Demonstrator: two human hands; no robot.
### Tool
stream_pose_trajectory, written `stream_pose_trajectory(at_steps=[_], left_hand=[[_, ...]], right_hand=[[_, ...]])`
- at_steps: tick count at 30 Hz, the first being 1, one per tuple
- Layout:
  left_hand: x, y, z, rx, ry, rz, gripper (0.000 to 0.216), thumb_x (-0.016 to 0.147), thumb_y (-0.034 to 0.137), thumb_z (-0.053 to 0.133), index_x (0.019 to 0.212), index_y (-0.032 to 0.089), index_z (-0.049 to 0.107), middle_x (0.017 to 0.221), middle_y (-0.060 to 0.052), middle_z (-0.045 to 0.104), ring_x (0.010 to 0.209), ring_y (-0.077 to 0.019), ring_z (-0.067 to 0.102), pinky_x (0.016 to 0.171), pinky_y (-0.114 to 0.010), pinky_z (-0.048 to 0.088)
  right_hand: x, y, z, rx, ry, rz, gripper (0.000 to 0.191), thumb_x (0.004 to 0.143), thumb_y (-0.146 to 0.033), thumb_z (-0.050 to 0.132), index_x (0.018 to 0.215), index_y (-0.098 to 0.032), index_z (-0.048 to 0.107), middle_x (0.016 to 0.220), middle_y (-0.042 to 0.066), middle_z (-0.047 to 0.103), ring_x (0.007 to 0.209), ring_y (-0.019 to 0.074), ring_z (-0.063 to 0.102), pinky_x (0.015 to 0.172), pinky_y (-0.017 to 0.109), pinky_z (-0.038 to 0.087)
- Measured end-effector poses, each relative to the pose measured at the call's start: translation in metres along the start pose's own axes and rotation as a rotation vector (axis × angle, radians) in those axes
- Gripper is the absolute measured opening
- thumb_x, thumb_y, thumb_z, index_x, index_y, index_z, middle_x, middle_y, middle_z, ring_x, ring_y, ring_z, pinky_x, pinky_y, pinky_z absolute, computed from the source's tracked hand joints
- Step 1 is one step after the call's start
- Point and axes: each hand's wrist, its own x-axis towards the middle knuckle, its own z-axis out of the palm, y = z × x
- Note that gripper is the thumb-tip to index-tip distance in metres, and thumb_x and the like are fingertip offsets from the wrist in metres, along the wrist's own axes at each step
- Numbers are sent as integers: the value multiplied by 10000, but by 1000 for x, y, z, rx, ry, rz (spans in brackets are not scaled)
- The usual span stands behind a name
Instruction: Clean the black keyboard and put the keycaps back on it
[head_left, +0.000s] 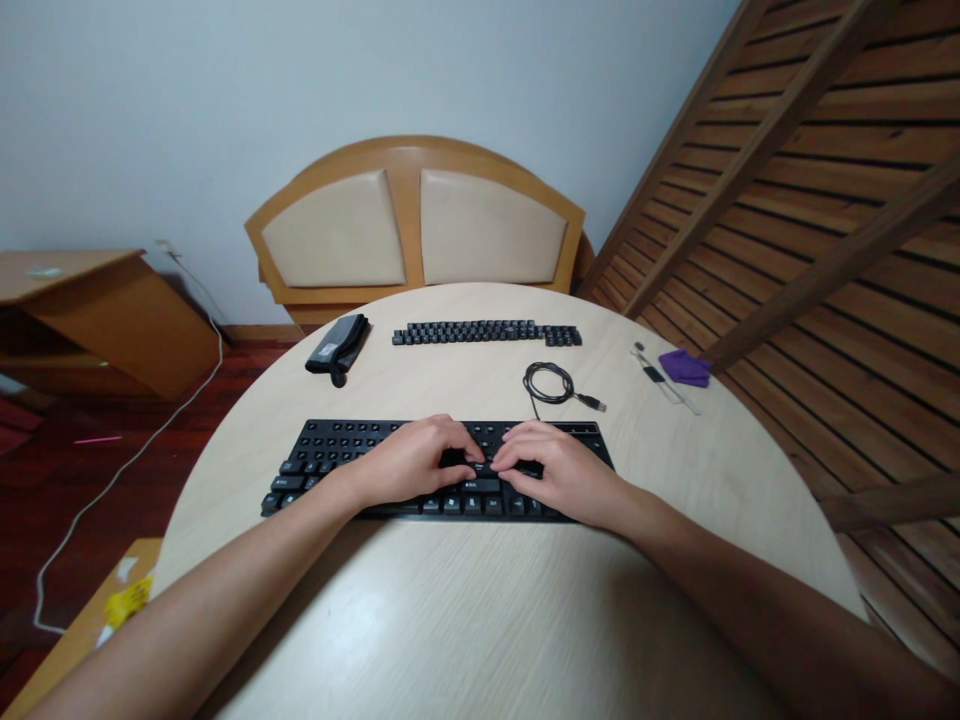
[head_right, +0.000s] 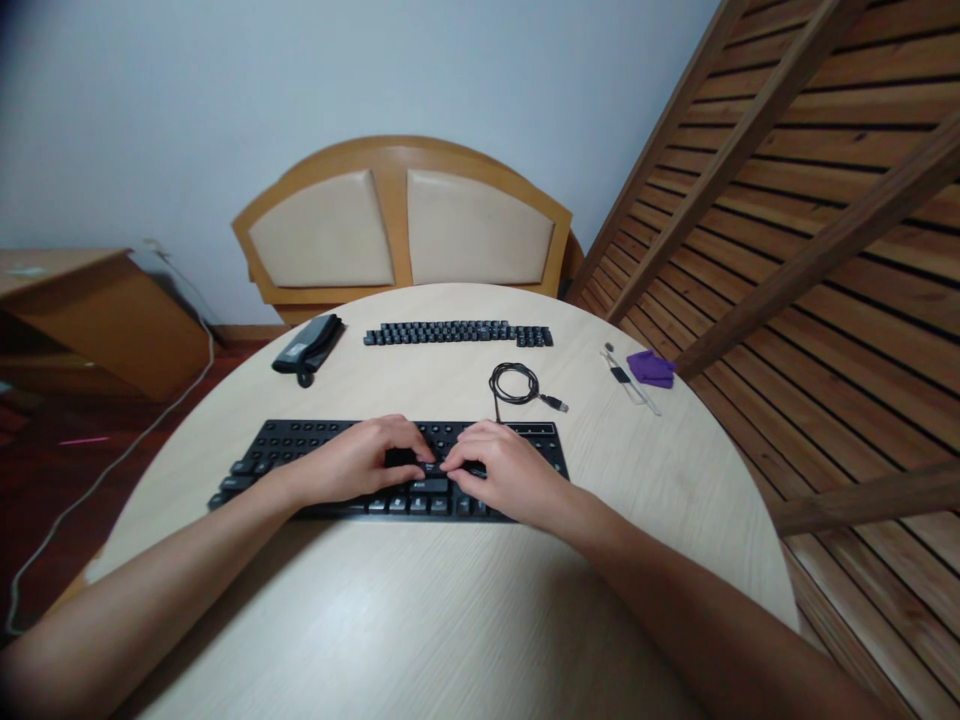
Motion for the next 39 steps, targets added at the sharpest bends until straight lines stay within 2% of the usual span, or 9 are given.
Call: stream_pose_trajectory(at_steps=[5, 11, 20, 29, 39], left_hand=[[0, -1, 0, 7, -23, 5, 109, 904, 164, 703, 999, 190, 751, 982, -43, 748, 960, -202, 665, 894, -322, 497], [-2, -3, -1, 1, -47, 38, 153, 940, 147, 640, 1015, 187, 767, 1043, -63, 744, 986, -194, 669, 902, -311, 504], [-1, -6, 5, 15, -17, 15, 122, 907, 133, 670, 973, 180, 760, 1000, -50, 746, 963, -194, 676, 888, -309, 516], [-1, 5, 2, 69, -12, 48, 150, 923, 142, 626, 915, 169, 774, 981, -61, 730, 888, -179, 689, 806, -275, 523], [0, 3, 1, 77, -27, 47, 138, 899, 130, 653, 889, 176, 783, 991, -48, 741, 861, -168, 698, 779, -256, 516]], right_hand=[[-1, 1, 1, -23, 19, -34, 100, 915, -168, 666, 943, -223, 744, 950, 48, 770, 1026, 235, 671, 923, 399, 528], [-2, 4, 3, -29, 12, -47, 89, 918, -162, 668, 938, -219, 733, 963, 42, 768, 1025, 235, 665, 936, 410, 514], [1, 1, 3, -9, -13, -66, 102, 909, -129, 661, 909, -210, 723, 950, 44, 767, 981, 221, 674, 930, 399, 515], [1, -4, 5, 45, 14, 84, 126, 848, -96, 687, 841, -216, 725, 961, 41, 762, 974, 201, 681, 861, 329, 547], [1, -5, 5, 9, 12, 55, 132, 849, -96, 678, 846, -214, 736, 966, 46, 768, 967, 208, 683, 863, 338, 544]])
